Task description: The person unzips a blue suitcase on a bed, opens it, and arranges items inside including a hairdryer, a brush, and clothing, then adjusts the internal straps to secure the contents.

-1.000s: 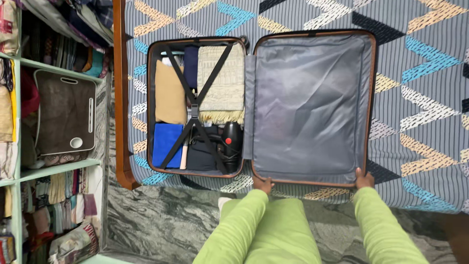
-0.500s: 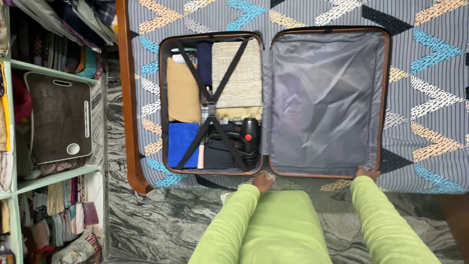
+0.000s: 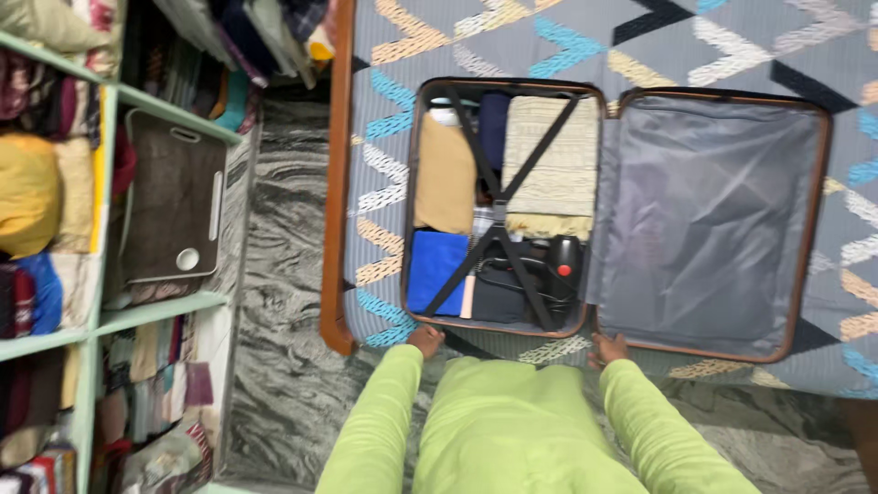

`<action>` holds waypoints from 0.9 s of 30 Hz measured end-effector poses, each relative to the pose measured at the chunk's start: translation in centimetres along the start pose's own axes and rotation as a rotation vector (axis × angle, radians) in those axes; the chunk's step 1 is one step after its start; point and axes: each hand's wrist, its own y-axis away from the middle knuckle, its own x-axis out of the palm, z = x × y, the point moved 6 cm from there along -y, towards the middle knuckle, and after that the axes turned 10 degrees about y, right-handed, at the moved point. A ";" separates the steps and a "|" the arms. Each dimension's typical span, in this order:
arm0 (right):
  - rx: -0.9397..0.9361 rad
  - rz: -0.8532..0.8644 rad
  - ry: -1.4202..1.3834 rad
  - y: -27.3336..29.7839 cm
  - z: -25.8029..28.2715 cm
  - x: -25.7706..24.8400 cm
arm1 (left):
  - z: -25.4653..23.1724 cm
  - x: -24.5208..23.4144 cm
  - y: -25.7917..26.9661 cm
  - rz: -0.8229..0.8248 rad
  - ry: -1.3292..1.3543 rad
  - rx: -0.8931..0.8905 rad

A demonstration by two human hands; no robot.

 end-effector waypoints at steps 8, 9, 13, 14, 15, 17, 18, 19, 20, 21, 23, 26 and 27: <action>-0.011 0.015 0.237 1.3 2.6 1.4 | 4.8 -8.0 -0.2 -0.364 0.301 -0.124; -0.005 0.008 0.289 0.9 2.8 1.1 | 4.8 -8.4 0.4 -0.455 0.315 -0.144; -0.248 -0.309 0.692 -1.1 5.8 -1.4 | 2.5 -9.2 1.8 -0.864 0.255 -0.113; -0.331 -0.334 0.687 -1.9 6.8 -1.6 | 1.0 -9.2 1.2 -0.918 0.214 0.003; -0.412 -0.356 0.686 -2.4 7.6 -1.6 | -0.6 -9.0 0.8 -0.967 0.171 0.115; -0.626 -0.411 0.683 -3.4 9.9 -0.8 | -3.5 -8.4 -1.0 -0.932 0.150 0.278; -0.760 -0.442 0.680 -3.7 11.3 0.0 | -4.9 -8.0 -2.4 -0.850 0.173 0.327; -0.902 -0.450 0.635 -3.6 12.6 0.8 | -6.5 -7.6 -3.4 -0.823 0.129 0.391; -1.042 -0.457 0.586 -3.2 13.9 1.6 | -8.2 -6.9 -4.3 -0.794 0.085 0.454; -1.080 -0.418 0.594 -3.3 14.9 2.7 | -9.7 -6.0 -5.5 -0.734 0.061 0.490; -1.139 -0.368 0.645 -3.2 16.4 5.2 | -12.1 -3.5 -8.1 -0.608 0.014 0.504; -1.083 -0.265 0.827 -3.8 16.4 8.2 | -13.8 1.3 -10.9 -0.414 -0.023 0.336; -1.044 -0.218 0.893 -4.3 16.2 9.0 | -13.9 2.4 -11.5 -0.353 -0.029 0.263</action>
